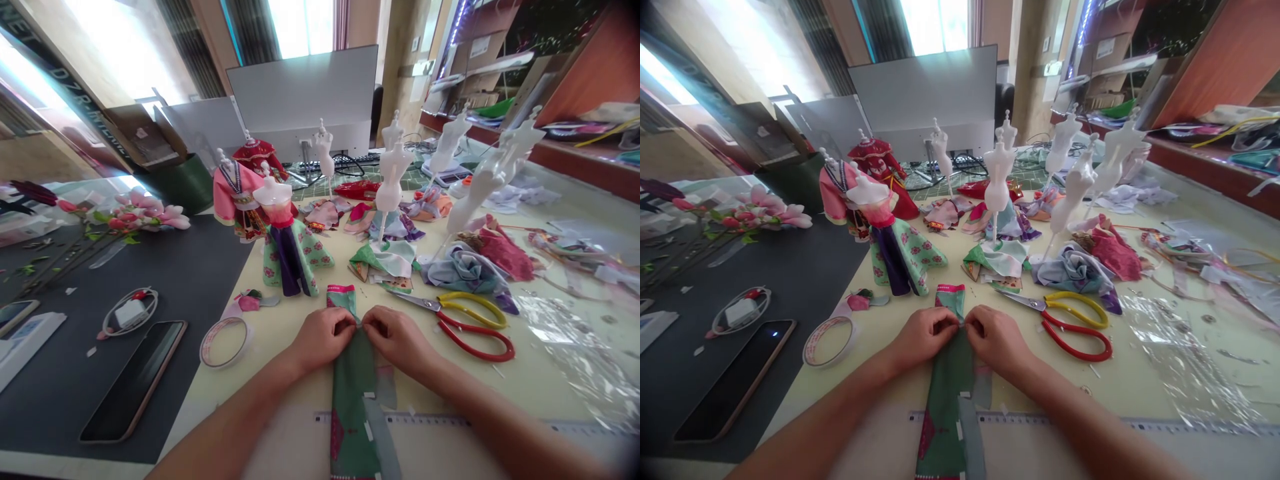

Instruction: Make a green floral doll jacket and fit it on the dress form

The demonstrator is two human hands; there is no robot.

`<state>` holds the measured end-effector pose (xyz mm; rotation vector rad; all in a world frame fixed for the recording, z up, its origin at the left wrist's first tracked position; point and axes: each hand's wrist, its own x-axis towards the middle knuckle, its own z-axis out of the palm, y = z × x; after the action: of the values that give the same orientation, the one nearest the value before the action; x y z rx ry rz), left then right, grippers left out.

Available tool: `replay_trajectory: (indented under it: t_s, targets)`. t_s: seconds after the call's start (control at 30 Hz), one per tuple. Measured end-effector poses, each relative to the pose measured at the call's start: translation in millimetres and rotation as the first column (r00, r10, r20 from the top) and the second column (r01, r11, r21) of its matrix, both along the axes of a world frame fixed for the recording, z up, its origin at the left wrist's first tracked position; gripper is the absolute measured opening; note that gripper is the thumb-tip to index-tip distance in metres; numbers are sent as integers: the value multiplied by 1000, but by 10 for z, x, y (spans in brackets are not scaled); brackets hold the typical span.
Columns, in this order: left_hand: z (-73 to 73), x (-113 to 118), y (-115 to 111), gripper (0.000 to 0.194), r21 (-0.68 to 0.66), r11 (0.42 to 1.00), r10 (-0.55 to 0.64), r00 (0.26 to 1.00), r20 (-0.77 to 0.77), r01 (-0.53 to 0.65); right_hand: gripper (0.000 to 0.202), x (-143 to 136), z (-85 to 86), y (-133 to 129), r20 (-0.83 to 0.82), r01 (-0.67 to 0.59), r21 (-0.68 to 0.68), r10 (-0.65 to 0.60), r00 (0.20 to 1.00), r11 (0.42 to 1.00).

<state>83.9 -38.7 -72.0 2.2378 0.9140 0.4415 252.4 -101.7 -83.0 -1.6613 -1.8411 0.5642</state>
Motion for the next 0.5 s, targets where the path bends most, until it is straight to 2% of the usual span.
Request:
replay_trajectory:
  t_s: [0.27,0.4,0.5]
  targets:
    - [-45,4,14,11,-76,997,9,998,67,-4,12,-11,-26,20,19,13,6,-13,1000,1000]
    - [-55,7,25,12,-97,995,32,997,76,-24,9,-23,-3,-13,79,73,75,-79,994,995]
    - [-54,5,33,14,-104,994,33,996,80,-25,14,-47,37,-63,127,27,122,-43,991,992]
